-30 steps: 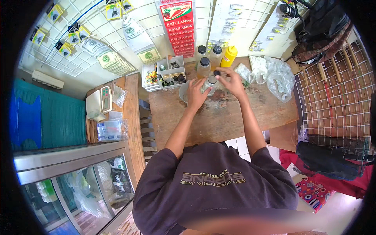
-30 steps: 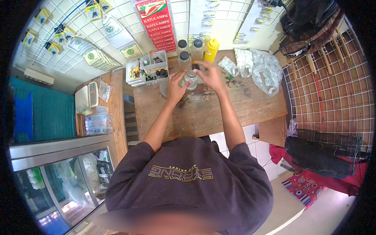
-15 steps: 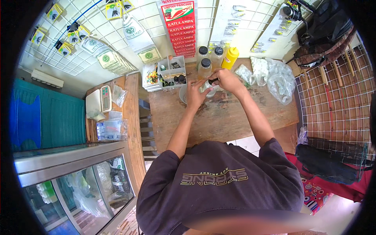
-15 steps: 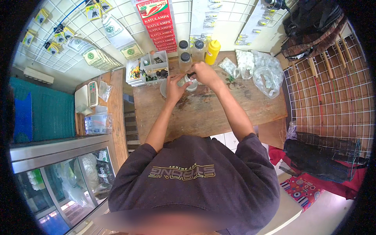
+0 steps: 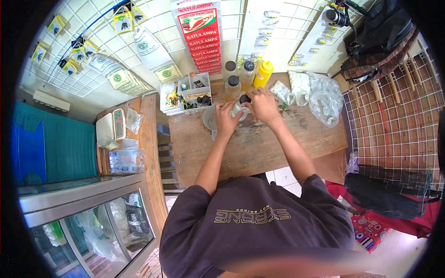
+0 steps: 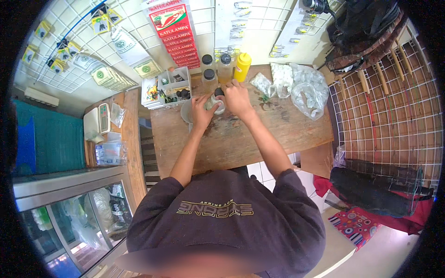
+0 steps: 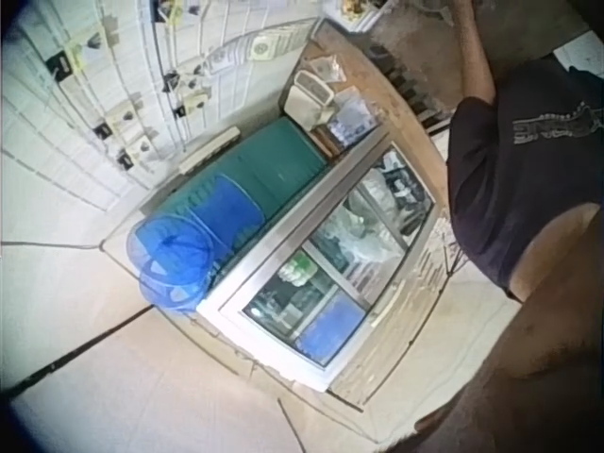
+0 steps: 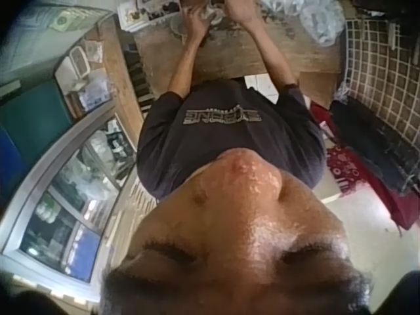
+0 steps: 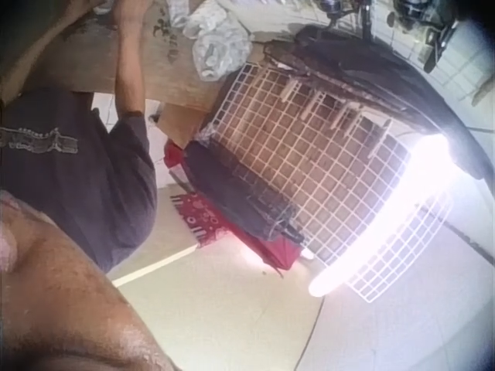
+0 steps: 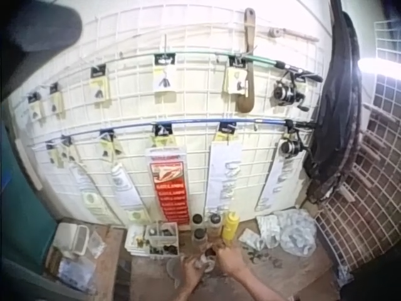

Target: Mixing liquids and preparing small bottles at a workbench.

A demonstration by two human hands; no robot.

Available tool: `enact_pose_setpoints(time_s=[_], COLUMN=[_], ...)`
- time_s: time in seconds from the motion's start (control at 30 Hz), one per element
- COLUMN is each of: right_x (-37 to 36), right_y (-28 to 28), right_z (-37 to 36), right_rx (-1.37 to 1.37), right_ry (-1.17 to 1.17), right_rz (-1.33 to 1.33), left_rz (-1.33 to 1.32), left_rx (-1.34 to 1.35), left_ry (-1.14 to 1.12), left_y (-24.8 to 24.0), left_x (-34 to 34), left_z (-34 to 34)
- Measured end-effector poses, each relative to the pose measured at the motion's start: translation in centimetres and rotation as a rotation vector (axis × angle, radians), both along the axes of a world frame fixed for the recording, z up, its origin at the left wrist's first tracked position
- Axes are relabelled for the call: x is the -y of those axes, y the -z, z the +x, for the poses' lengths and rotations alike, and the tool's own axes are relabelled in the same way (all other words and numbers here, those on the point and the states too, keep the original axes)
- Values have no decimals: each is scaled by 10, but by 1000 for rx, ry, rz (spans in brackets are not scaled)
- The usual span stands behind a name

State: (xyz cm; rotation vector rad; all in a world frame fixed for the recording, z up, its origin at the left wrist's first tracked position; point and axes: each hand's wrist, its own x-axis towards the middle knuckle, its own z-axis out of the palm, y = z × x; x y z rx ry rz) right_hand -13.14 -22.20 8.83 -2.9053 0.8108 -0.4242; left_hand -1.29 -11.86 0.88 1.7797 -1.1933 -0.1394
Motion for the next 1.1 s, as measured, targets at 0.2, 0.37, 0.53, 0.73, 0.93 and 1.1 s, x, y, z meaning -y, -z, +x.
enact_pose_setpoints(time_s=[0.2, 0.37, 0.53, 0.73, 0.93, 1.1], right_x=[15, 41, 58, 48, 24, -10], right_y=[3, 9, 12, 12, 8, 8], right_z=[-9, -15, 8, 14, 41, 80], right_rx=[143, 59, 50, 83, 350, 461], right_ry=[-32, -37, 1, 142, 137, 28], right_rz=[192, 186, 59, 61, 66, 135], left_rz=[11, -59, 138, 81, 48, 114], left_rx=[75, 112, 277, 186, 165, 139], left_ry=[6, -75, -65, -109, -169, -205], left_y=[-11, -29, -32, -32, -6, 14], left_x=[7, 17, 25, 2, -24, -22], left_z=[-2, 2, 17, 34, 94, 152])
